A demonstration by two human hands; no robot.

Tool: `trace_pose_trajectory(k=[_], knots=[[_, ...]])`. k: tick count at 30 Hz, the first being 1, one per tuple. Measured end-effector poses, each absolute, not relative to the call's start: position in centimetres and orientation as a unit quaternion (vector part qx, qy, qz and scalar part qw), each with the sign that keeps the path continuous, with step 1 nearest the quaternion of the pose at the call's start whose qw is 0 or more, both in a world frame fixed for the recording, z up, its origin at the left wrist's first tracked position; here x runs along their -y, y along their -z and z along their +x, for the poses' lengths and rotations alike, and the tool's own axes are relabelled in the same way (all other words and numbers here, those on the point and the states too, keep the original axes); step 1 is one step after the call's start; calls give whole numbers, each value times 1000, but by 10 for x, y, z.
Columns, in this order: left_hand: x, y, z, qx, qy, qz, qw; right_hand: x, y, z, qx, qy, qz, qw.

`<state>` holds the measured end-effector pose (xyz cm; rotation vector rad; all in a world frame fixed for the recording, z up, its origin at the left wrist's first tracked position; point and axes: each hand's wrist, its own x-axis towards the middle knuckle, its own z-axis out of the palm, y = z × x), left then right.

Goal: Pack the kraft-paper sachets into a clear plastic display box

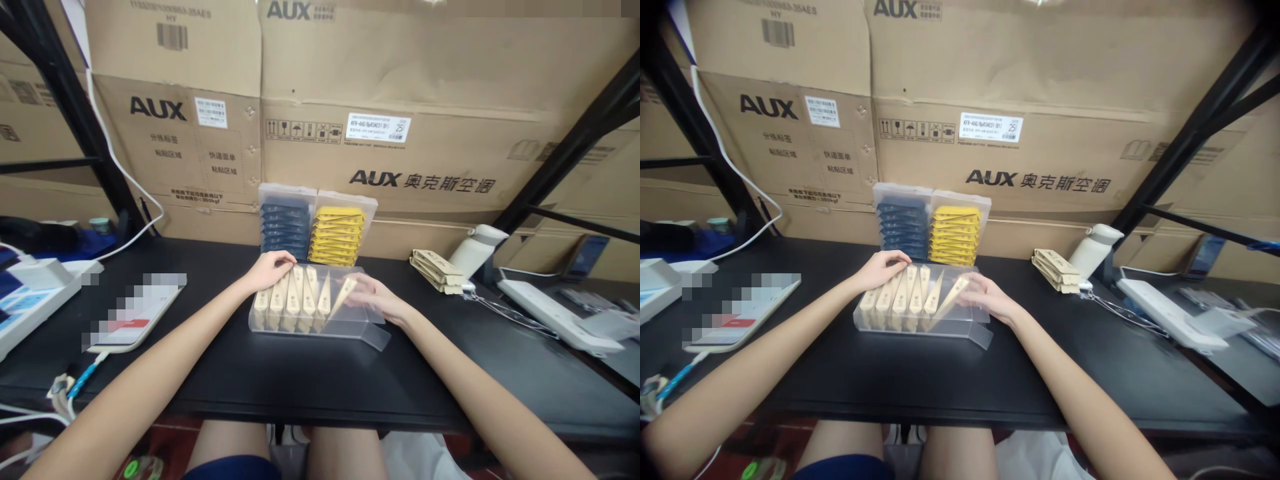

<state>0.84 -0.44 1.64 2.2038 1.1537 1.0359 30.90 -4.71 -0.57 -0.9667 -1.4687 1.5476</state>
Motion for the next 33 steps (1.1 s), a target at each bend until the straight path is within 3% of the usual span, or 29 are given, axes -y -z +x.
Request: trace_pose_trajectory(k=[13, 19, 24, 33], knots=[[5, -17, 8, -415, -376, 799, 219, 45, 12, 299, 691, -415, -437, 400], [7, -17, 10, -413, -376, 799, 225, 44, 12, 298, 671, -459, -424, 398], [16, -18, 20, -391, -365, 814, 227, 48, 7, 299, 647, -544, -410, 344], [18, -17, 23, -383, -368, 815, 231, 52, 2, 297, 662, -544, -399, 328]])
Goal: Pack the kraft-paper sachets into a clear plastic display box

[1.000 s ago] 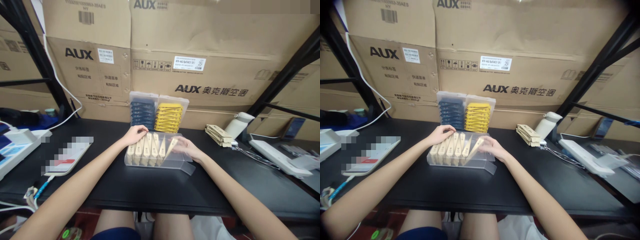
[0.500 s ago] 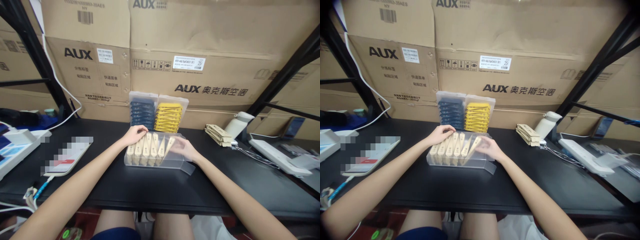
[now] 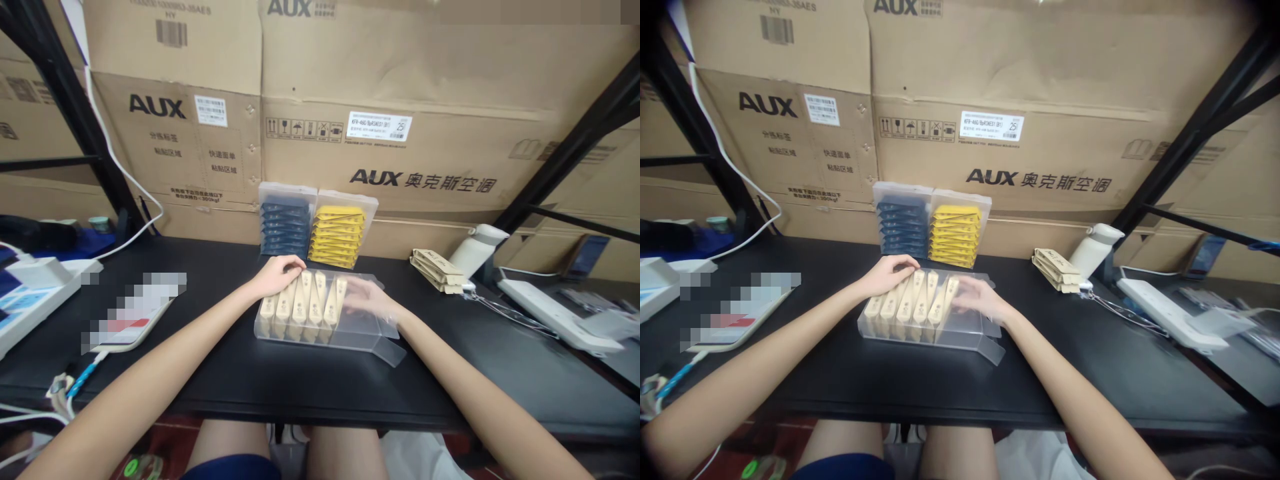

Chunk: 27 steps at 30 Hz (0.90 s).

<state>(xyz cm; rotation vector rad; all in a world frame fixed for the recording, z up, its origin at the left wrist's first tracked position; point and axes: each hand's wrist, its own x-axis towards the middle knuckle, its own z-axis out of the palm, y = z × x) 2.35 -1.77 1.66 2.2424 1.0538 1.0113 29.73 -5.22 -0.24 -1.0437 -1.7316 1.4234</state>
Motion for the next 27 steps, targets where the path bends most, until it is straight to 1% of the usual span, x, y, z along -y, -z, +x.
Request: trace_pose_trajectory(k=[15, 19, 23, 27], knots=[[18, -16, 24, -390, -366, 812, 233, 54, 5, 284, 677, -479, -418, 371], [18, -17, 24, -388, -368, 811, 237, 52, 7, 284, 665, -490, -424, 371], [17, -16, 24, -389, -369, 811, 235, 52, 8, 285, 676, -492, -423, 350], [17, -16, 24, -391, -368, 811, 233, 53, 8, 288, 664, -529, -398, 348]])
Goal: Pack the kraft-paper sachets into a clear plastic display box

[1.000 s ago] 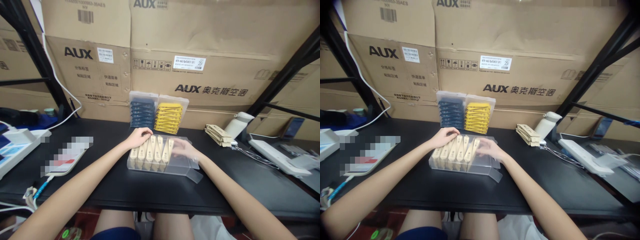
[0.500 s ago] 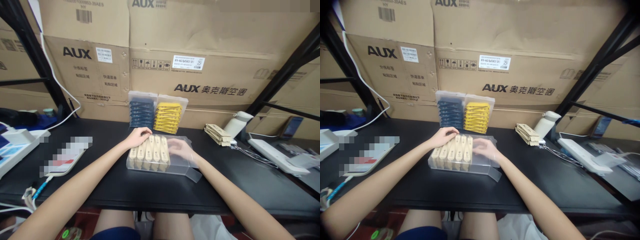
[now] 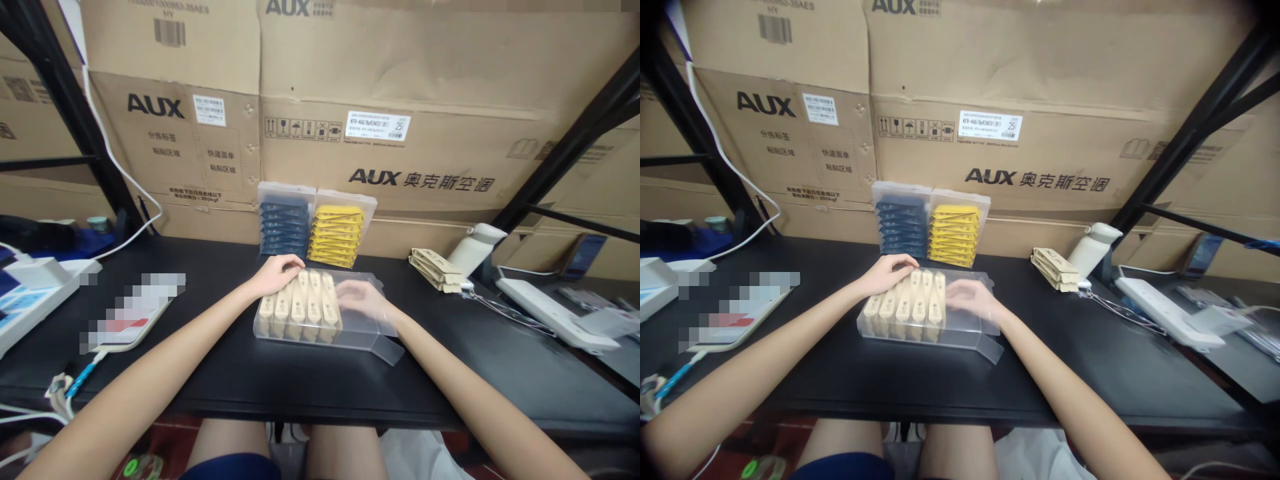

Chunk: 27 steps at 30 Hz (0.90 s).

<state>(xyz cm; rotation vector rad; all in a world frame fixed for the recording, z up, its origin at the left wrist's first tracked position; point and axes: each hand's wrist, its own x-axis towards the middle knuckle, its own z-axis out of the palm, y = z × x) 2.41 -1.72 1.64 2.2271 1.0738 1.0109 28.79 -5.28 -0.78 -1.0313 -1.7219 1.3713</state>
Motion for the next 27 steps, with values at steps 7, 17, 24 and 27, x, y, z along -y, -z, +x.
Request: trace_pose_trajectory(k=[7, 17, 24, 27], knots=[[19, -18, 25, -392, -367, 810, 237, 54, 6, 290, 658, -541, -387, 353], [18, -18, 24, -391, -361, 814, 232, 56, 0, 288, 643, -521, -434, 356], [18, -18, 22, -391, -358, 818, 222, 47, -3, 312, 662, -553, -411, 295], [18, -18, 22, -389, -359, 818, 224, 43, -11, 340, 641, -582, -430, 258]])
